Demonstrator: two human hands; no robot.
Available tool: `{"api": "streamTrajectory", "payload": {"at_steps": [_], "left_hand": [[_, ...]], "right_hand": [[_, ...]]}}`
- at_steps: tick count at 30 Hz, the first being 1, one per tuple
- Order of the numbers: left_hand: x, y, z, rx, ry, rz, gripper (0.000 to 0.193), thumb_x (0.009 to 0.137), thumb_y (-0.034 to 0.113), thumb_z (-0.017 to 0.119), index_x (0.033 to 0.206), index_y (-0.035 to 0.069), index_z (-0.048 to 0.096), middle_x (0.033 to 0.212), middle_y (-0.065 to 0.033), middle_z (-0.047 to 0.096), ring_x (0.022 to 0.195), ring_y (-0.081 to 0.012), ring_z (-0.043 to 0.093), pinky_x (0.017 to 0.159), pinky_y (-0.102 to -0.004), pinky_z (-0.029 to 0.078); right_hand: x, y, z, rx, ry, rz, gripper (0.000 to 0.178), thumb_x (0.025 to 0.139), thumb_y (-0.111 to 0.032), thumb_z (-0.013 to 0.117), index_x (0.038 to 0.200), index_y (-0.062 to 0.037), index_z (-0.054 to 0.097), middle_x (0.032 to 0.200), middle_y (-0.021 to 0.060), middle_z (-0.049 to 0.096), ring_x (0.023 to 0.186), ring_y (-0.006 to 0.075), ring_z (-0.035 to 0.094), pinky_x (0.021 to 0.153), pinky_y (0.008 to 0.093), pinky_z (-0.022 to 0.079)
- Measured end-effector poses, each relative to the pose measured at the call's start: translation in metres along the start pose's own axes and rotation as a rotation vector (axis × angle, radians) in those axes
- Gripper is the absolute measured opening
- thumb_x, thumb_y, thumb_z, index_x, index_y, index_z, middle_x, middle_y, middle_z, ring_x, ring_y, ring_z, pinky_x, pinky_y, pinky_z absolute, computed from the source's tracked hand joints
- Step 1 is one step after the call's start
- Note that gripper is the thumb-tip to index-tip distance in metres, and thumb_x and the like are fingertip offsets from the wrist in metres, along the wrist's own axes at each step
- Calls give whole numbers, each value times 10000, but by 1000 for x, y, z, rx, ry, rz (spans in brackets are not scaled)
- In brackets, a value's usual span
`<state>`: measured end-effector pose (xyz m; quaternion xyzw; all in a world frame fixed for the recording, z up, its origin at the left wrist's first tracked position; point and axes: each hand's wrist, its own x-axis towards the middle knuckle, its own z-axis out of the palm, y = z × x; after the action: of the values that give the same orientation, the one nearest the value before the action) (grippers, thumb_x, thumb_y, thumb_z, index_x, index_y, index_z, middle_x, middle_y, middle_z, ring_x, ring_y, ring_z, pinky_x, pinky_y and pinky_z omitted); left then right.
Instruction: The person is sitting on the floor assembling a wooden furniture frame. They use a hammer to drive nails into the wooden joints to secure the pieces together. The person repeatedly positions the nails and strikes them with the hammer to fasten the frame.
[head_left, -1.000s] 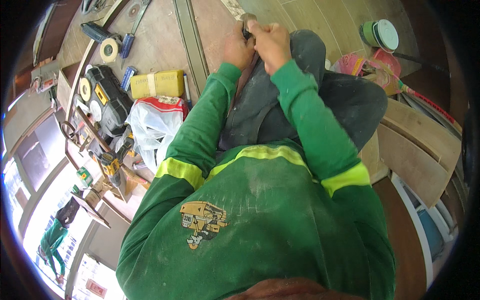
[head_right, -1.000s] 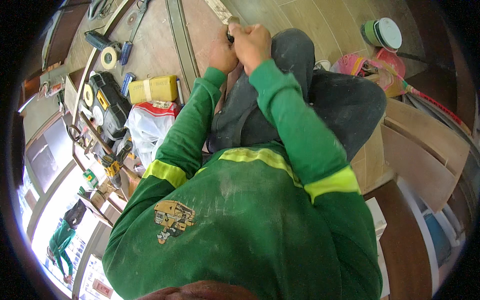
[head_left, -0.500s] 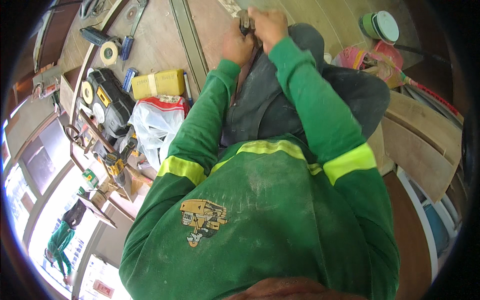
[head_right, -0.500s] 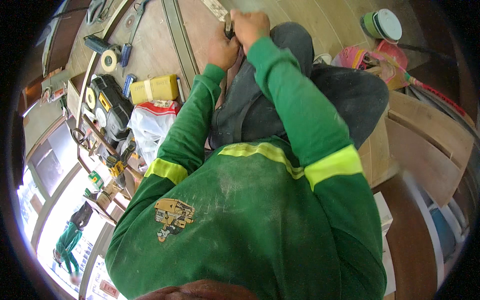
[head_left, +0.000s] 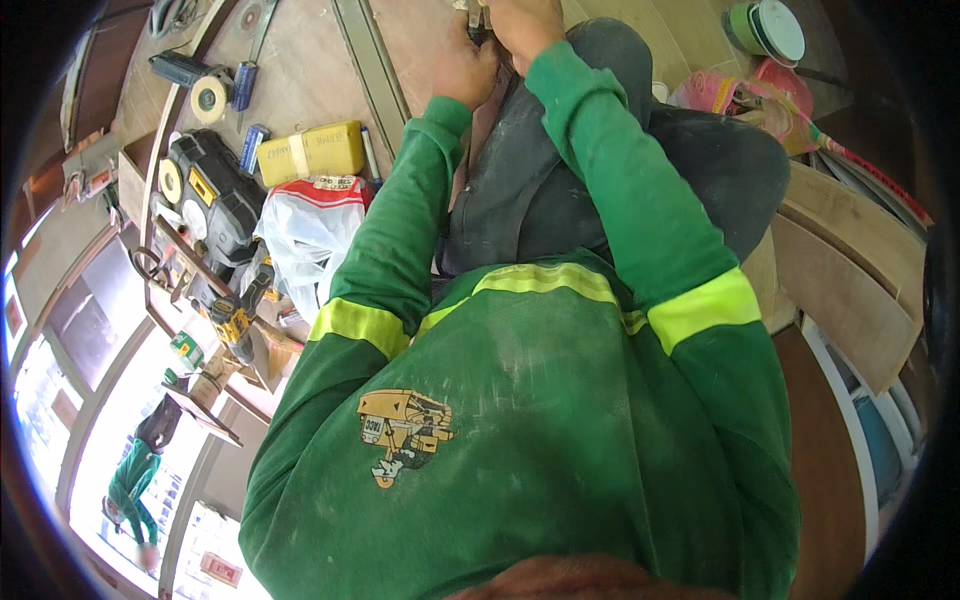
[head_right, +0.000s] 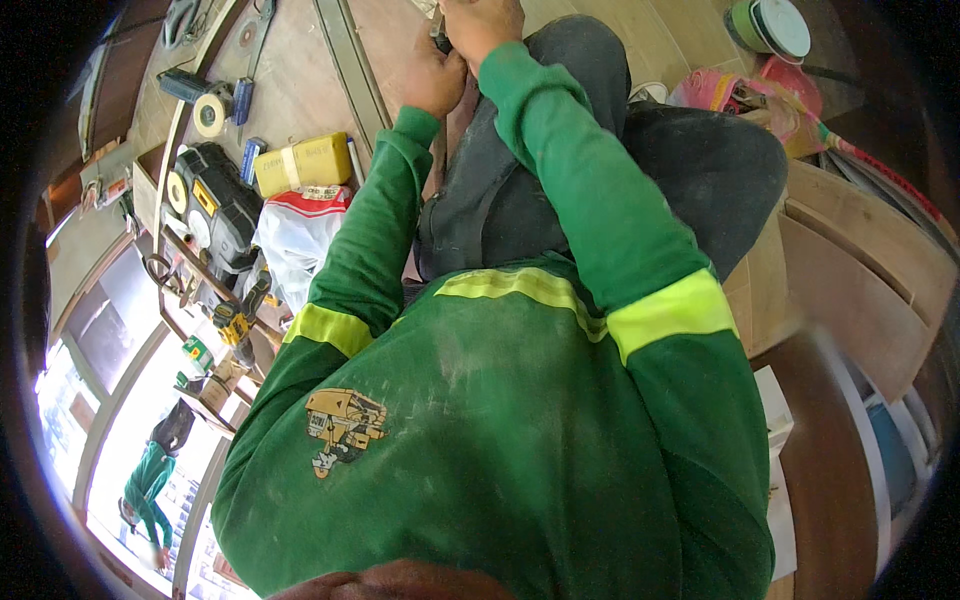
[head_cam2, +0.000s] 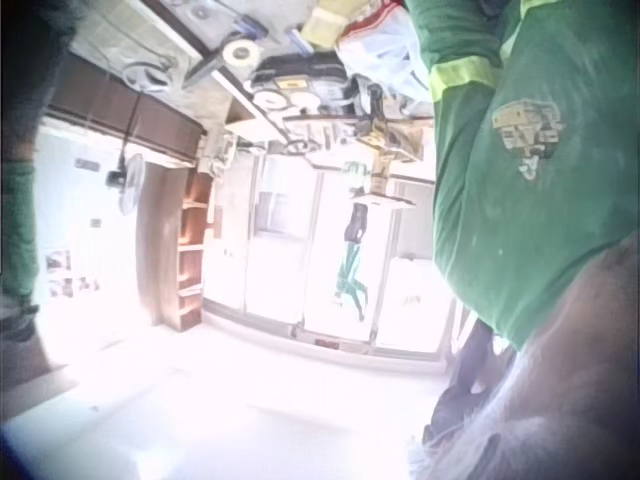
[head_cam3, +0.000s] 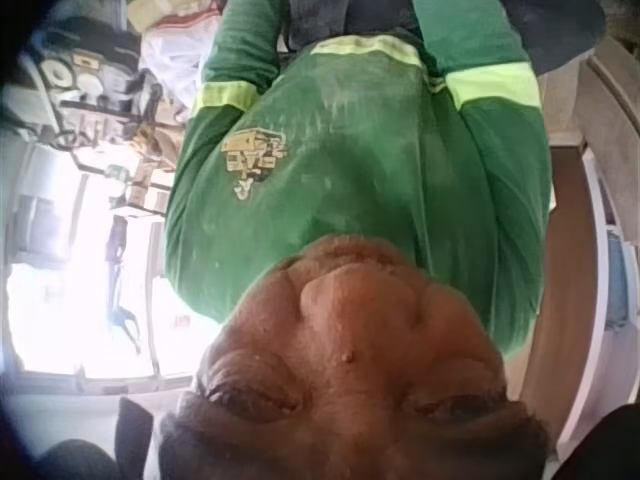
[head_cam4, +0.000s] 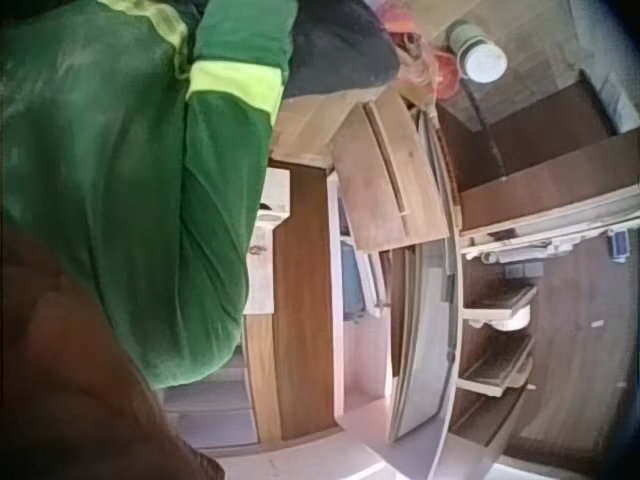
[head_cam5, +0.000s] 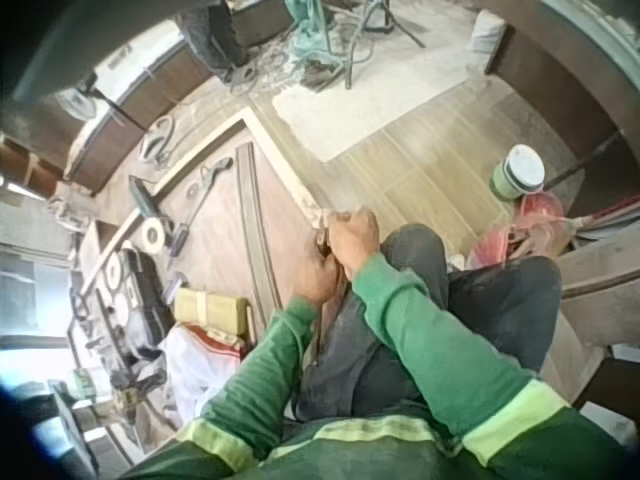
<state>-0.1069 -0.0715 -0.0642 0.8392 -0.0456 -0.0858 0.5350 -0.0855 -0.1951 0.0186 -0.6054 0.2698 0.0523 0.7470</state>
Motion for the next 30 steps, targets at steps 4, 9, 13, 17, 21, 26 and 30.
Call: {"api": "streamTrajectory", "payload": {"at_steps": [4, 9, 13, 17, 21, 26, 30], "left_hand": [[-5, 11, -4, 168, 49, -36, 489, 964, 290, 644, 1361, 25, 540, 1102, -291, 736, 1040, -464, 711, 874, -517, 563], [5, -28, -13, 345, -57, 197, 433, 947, 294, 684, 1299, 46, 633, 1098, -237, 753, 993, -430, 722, 846, -488, 572], [1, -27, -6, 248, 97, 129, 460, 934, 299, 703, 1318, 53, 639, 1164, -232, 745, 1042, -425, 718, 888, -493, 569], [7, -24, -9, 165, -20, 14, 476, 950, 333, 678, 1313, 30, 623, 1165, -263, 738, 1068, -431, 717, 892, -510, 565], [2, 3, -20, 191, -2, -141, 483, 959, 339, 661, 1290, -11, 620, 1154, -286, 729, 1090, -462, 698, 913, -522, 555], [8, -7, -7, 139, 105, -37, 524, 967, 373, 656, 1344, 16, 584, 1165, -279, 732, 1101, -456, 696, 923, -540, 544], [0, 8, -3, 281, 78, -96, 498, 970, 309, 651, 1371, 31, 552, 1173, -291, 719, 1103, -482, 682, 938, -552, 536]], "right_hand": [[-34, 5, -4, -235, 73, -40, 385, 853, -314, 833, 818, 58, 741, 745, 188, 721, 700, 241, 702, 711, 440, 563], [-8, 37, 22, -98, -115, -64, 309, 852, -240, 818, 801, 60, 766, 781, 186, 745, 680, 247, 697, 679, 410, 557], [-24, 20, 16, -83, -90, 14, 327, 933, -265, 791, 862, 53, 770, 817, 65, 715, 721, 131, 643, 632, 346, 513], [-6, 19, 10, -150, -140, -73, 343, 943, -294, 781, 892, 45, 764, 827, 77, 708, 729, 137, 642, 631, 352, 520], [-7, -10, 32, -263, -98, -75, 201, 878, -81, 676, 749, 73, 689, 686, 150, 695, 607, 241, 662, 566, 414, 506], [19, -9, 27, -30, -46, 44, 225, 886, -91, 664, 736, 77, 675, 656, 156, 672, 561, 250, 651, 526, 444, 491], [7, -3, 5, -117, -10, 4, 374, 877, -232, 810, 773, 114, 711, 765, 148, 714, 684, 198, 660, 622, 425, 532]]}}
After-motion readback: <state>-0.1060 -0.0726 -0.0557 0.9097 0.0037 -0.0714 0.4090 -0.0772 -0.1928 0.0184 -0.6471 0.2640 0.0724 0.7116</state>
